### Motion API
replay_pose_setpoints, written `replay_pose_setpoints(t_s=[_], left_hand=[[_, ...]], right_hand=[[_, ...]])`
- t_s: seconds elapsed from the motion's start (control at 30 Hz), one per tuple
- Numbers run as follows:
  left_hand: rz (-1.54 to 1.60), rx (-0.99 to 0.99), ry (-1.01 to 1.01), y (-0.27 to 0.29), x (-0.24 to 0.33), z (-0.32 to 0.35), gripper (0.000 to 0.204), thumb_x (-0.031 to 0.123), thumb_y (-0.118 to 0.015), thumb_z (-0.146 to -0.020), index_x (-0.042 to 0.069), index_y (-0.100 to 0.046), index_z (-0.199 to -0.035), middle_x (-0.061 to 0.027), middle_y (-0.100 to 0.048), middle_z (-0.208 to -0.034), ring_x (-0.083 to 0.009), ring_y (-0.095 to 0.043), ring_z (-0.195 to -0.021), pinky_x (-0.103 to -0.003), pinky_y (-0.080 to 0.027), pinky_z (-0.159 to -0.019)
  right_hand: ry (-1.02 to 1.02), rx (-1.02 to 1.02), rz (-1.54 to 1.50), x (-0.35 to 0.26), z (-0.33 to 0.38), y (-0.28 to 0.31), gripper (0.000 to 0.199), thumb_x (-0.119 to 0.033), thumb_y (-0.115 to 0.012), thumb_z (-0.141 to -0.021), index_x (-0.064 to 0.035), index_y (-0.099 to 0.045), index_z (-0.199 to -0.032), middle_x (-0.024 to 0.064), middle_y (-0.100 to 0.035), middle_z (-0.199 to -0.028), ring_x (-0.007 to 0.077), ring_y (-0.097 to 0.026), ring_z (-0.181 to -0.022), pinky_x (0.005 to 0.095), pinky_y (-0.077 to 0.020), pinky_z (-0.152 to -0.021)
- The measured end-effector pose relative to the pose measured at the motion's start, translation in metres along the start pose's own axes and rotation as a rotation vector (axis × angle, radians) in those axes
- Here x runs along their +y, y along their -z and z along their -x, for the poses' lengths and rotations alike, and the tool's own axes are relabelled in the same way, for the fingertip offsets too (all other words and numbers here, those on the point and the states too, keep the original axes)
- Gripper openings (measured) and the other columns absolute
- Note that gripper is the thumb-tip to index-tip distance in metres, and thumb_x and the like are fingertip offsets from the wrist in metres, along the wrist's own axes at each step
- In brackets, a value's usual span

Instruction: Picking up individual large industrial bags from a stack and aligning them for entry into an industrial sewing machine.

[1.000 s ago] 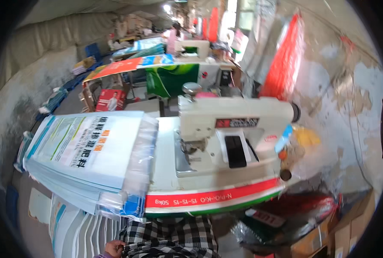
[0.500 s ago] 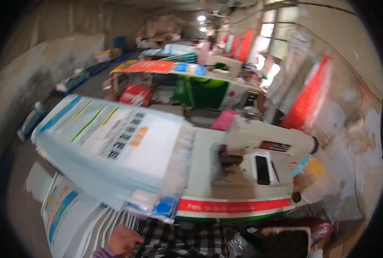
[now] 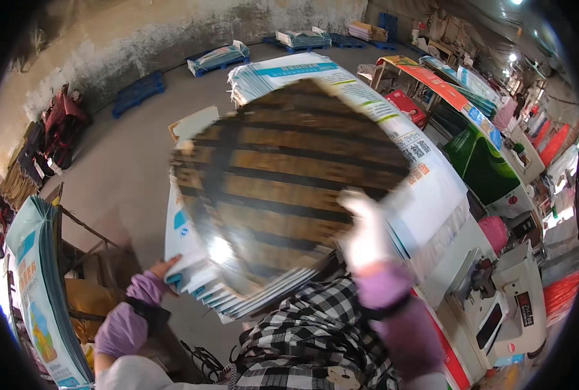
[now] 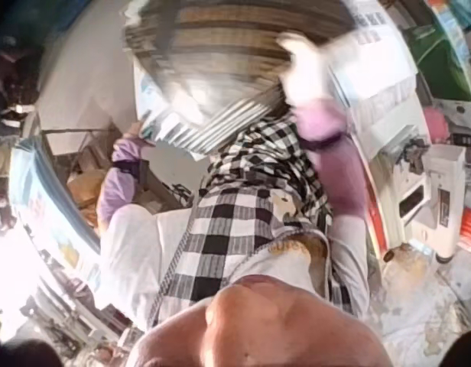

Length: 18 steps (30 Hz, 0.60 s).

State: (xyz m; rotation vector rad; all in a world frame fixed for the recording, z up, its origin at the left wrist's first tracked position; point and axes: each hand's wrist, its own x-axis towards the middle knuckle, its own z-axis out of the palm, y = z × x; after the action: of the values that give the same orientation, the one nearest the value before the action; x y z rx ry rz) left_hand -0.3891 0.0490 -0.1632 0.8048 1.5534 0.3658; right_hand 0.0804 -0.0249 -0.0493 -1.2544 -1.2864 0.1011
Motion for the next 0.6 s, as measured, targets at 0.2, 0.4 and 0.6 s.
replay_pose_setpoints(t_s=[0.2,0.4,0.6], left_hand=[[0.397,-0.179,0.145,-0.057,-0.061,-0.012,0.051,0.044,-0.064,-0.086,0.016,-0.051,-0.128,-0.0116,-0.058,-0.122,-0.0361,-0.056,-0.110,-0.070,-0.040,-0.084],[0.432,0.034,-0.065,-0.104,-0.141,-0.045,0.065,-0.003,-0.046,-0.077,0.026,-0.036,-0.134,-0.0062,-0.053,-0.104,-0.0291,-0.059,-0.089,-0.054,-0.048,-0.062],[0.477,0.108,-0.177,-0.125,-0.206,-0.079,0.061,-0.008,-0.051,-0.079,0.014,-0.037,-0.133,-0.0049,-0.051,-0.108,-0.0232,-0.054,-0.096,-0.033,-0.047,-0.082]], right_hand=[[-1.257,0.056,-0.435,-0.013,0.030,-0.182,0.034,-0.023,-0.071,-0.070,0.0069,-0.062,-0.082,0.0112,-0.063,-0.074,0.0231,-0.056,-0.069,0.0373,-0.0443,-0.067],[-1.441,0.377,-0.661,0.102,0.162,-0.164,0.029,-0.010,-0.070,-0.072,0.0030,-0.063,-0.097,0.0054,-0.064,-0.097,0.0173,-0.057,-0.084,0.0305,-0.0451,-0.077],[-1.749,0.360,-0.422,0.131,0.204,-0.131,0.027,-0.003,-0.057,-0.085,-0.0050,-0.059,-0.112,0.0079,-0.064,-0.106,0.0198,-0.060,-0.098,0.0309,-0.0478,-0.086]])
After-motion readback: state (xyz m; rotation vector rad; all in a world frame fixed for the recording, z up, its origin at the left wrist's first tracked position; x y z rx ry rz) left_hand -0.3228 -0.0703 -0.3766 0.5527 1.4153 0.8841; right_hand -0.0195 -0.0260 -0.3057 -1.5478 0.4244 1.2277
